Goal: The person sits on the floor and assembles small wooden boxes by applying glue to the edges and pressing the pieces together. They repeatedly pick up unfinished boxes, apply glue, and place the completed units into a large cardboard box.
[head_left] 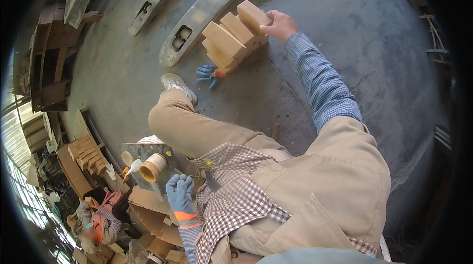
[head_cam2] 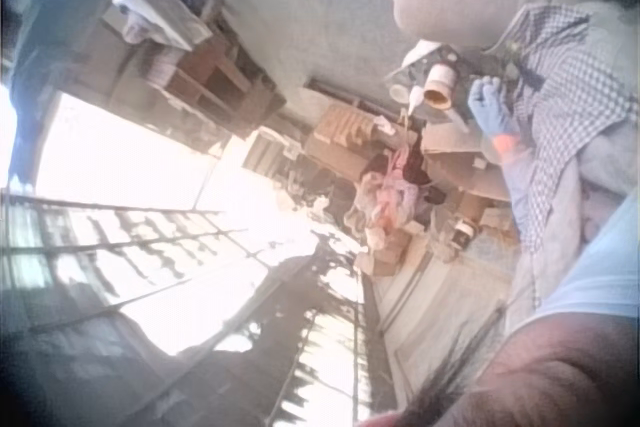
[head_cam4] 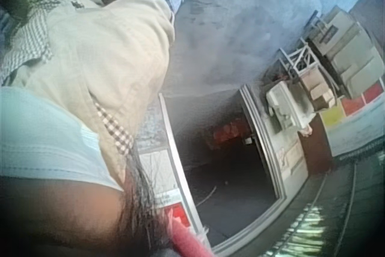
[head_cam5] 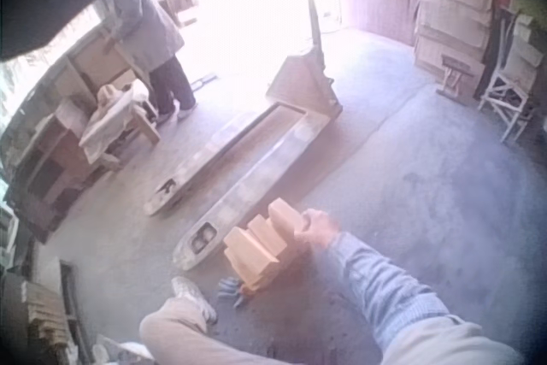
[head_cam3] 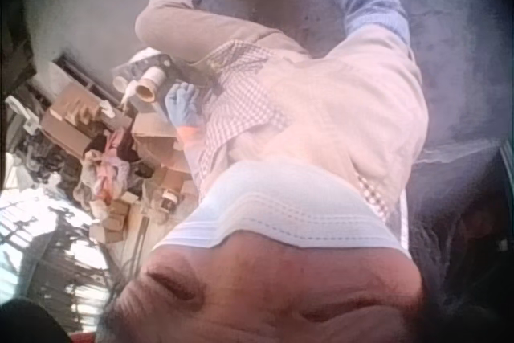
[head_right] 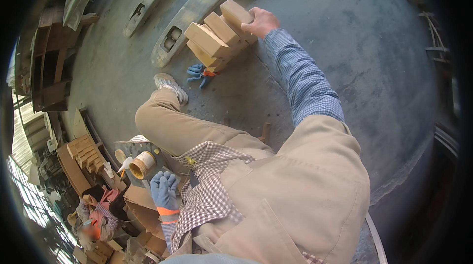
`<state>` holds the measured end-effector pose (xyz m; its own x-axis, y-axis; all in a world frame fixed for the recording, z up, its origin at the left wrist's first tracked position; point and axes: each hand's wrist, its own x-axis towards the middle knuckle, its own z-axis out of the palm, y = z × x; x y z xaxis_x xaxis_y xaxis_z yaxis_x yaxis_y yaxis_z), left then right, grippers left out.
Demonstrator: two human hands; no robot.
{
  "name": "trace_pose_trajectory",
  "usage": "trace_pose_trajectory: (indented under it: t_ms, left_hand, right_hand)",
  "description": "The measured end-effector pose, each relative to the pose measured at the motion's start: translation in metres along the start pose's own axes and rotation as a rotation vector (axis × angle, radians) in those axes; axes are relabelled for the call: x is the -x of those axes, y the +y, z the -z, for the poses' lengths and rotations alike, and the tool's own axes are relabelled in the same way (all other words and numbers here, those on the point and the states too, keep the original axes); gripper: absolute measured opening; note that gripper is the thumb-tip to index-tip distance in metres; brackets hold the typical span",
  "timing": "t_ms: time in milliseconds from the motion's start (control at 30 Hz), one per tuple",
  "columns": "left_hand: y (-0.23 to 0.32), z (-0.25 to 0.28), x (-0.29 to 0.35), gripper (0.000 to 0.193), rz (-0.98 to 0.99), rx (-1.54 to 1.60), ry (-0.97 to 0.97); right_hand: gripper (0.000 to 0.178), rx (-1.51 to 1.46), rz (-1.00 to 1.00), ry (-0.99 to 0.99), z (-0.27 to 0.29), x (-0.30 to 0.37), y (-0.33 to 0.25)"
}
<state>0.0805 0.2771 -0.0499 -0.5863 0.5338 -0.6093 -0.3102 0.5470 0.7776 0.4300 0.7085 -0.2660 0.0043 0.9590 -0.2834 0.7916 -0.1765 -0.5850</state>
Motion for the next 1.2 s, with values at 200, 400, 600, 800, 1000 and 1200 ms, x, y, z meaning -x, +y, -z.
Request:
trace_pose_trajectory:
  t_ms: [200, 400, 600, 800, 1000, 1200]
  left_hand:
    - [0.004, -0.008, -0.003, 0.035, 0.001, -0.027, -0.025]
    - [0.002, -0.008, -0.004, 0.036, -0.005, -0.064, -0.021]
    - [-0.004, -0.003, -0.004, 0.035, -0.003, -0.061, -0.012]
    - [-0.007, -0.002, -0.006, 0.036, 0.009, -0.055, -0.009]
    - [-0.008, -0.005, -0.008, 0.039, 0.014, -0.024, -0.011]
    - [-0.014, -0.001, -0.005, 0.043, 0.012, 0.048, 0.019]
  right_hand:
    - [0.064, -0.465, -0.076, -0.096, -0.020, -0.003, 0.017]
    - [0.063, -0.750, -0.231, -0.130, -0.036, -0.020, 0.020]
    - [0.067, -0.801, -0.221, -0.246, -0.027, -0.027, 0.007]
    - [0.066, -0.742, -0.197, -0.335, -0.030, -0.035, 0.011]
    - [0.065, -0.650, -0.148, -0.373, -0.038, -0.044, 0.016]
    - [0.065, -0.675, -0.162, -0.309, -0.037, -0.042, 0.008]
